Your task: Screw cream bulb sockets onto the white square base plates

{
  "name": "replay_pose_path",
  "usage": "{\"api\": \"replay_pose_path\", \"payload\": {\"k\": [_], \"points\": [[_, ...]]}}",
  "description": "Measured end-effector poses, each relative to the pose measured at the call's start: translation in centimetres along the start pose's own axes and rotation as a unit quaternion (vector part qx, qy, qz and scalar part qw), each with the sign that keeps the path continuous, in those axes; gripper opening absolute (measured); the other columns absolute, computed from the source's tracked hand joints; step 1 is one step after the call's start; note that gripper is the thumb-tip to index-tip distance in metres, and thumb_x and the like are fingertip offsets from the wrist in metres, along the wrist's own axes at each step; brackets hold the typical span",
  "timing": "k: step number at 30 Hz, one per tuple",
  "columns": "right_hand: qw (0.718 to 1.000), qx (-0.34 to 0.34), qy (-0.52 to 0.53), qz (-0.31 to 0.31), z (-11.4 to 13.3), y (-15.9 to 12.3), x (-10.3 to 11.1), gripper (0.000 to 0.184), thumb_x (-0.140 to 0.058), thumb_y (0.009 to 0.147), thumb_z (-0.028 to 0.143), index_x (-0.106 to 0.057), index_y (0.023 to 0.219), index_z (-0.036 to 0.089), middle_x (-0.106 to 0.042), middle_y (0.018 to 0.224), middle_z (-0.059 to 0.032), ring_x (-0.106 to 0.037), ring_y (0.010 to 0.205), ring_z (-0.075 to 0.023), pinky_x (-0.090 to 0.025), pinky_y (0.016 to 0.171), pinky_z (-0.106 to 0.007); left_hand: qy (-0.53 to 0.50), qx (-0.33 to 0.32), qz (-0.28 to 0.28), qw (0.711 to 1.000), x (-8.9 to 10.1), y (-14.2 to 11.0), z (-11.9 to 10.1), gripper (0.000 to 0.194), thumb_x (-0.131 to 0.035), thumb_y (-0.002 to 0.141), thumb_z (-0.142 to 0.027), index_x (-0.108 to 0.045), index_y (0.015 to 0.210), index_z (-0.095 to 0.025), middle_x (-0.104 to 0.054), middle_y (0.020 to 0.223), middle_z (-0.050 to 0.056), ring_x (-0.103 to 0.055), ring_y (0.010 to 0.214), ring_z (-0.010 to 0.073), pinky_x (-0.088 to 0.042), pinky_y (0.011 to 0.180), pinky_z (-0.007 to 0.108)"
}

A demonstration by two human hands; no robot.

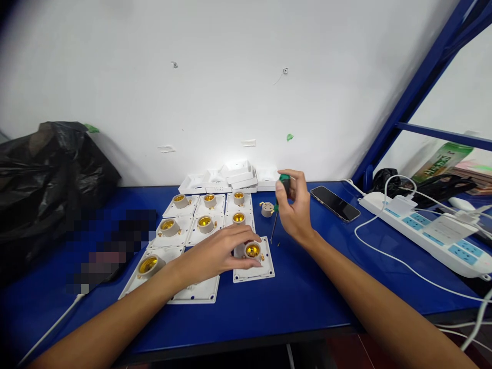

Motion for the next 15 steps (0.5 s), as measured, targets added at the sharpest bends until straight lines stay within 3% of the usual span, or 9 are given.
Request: {"api": "replay_pose_path", "payload": {"k": [4, 10, 15], "points": [[0.994, -0.063, 0.071, -0.051, -1.1, 0.4, 0.6, 0.018, -0.057, 0.099, 0.04, -0.055, 0.112, 0.028, -0.046, 0.061, 0.0066, -0.043, 0.047, -0.0107, -0.035, 0.041, -0.024, -0.06, 0.052, -0.064, 0.995, 1.0, -0.2, 0.9, 0.034, -0.063, 0.098, -0.048, -0.063, 0.121, -0.023, -0.064, 0.109, 0.003, -0.062, 0.096, 0.0176, -0.05, 0.084, 0.032], [0.983, -0.114, 0.134, -0.056, -2.0, 0.2, 0.1, 0.018, -0.057, 0.099, 0.042, -0.051, 0.112, 0.03, -0.051, 0.063, 0.0076, -0.047, 0.043, -0.0091, -0.036, 0.037, -0.022, -0.104, 0.069, -0.124, 0.984, 1.5, -0.2, 1.5, 0.026, -0.072, 0.092, -0.039, -0.068, 0.113, -0.024, -0.06, 0.101, 0.002, -0.059, 0.093, 0.0165, -0.049, 0.083, 0.032], [0.982, -0.115, 0.138, -0.051, -2.0, 0.0, -0.2, 0.019, -0.056, 0.099, 0.042, -0.051, 0.114, 0.031, -0.054, 0.068, 0.0052, -0.055, 0.052, -0.0112, -0.042, 0.041, -0.023, -0.154, 0.089, -0.145, 0.973, 1.4, 0.0, 1.8, 0.016, -0.074, 0.09, -0.033, -0.073, 0.101, -0.022, -0.06, 0.093, 0.001, -0.058, 0.085, 0.0158, -0.049, 0.078, 0.032]]}}
Point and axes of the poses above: each hand's wrist, its own y-axis towards the middle knuckle, its own x-axis out of the back of the hand, z = x × y, the point moved 9 cm from there along y, towards the middle knuckle
